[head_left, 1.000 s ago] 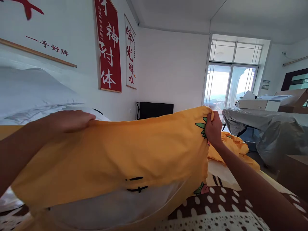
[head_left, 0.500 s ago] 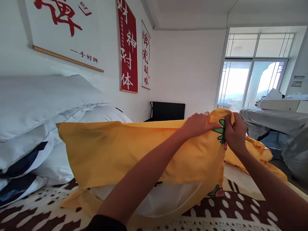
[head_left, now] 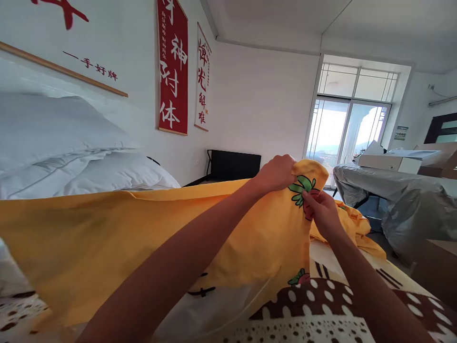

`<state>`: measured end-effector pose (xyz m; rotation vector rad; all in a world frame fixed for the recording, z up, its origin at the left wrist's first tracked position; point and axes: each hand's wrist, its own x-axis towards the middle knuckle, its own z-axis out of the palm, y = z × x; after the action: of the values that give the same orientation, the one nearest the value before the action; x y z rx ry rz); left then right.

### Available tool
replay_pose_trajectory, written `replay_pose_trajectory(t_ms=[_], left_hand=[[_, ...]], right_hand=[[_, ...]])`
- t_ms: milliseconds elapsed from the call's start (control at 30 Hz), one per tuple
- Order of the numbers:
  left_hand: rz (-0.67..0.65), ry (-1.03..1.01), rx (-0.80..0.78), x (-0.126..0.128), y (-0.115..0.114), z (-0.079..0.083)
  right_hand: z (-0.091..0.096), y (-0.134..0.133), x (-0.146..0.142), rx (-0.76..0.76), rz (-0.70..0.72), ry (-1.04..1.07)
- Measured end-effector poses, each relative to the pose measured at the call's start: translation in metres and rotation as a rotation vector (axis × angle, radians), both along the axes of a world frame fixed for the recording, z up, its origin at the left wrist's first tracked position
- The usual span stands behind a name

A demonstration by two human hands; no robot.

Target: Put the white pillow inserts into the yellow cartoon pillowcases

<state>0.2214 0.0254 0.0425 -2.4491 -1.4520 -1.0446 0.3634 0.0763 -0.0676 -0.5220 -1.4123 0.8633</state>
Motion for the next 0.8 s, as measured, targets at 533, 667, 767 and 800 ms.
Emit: replay_pose_trajectory(t_ms=[533, 667, 767, 800], left_hand=[[0.560, -0.188, 0.490, -0.035, -0.018, 0.093], [0.650, -0.208, 0.720, -0.015, -0.026, 0.122], [0.641, -0.138, 0.720, -0.014, -0.027, 0.131], [0.634, -0.161, 0.712, -0.021, -0.027, 0.131]], right_hand=[[-0.087, 0.005, -0.042, -0.008, 0.012, -0.452], [-0.053, -0.037, -0.123, 0.210, -0.024, -0.493], [-0.039, -0.044, -0.132, 0.230, 0.084, -0.465], [-0.039, -0.039, -0.122, 0.166, 0.111, -0.418]])
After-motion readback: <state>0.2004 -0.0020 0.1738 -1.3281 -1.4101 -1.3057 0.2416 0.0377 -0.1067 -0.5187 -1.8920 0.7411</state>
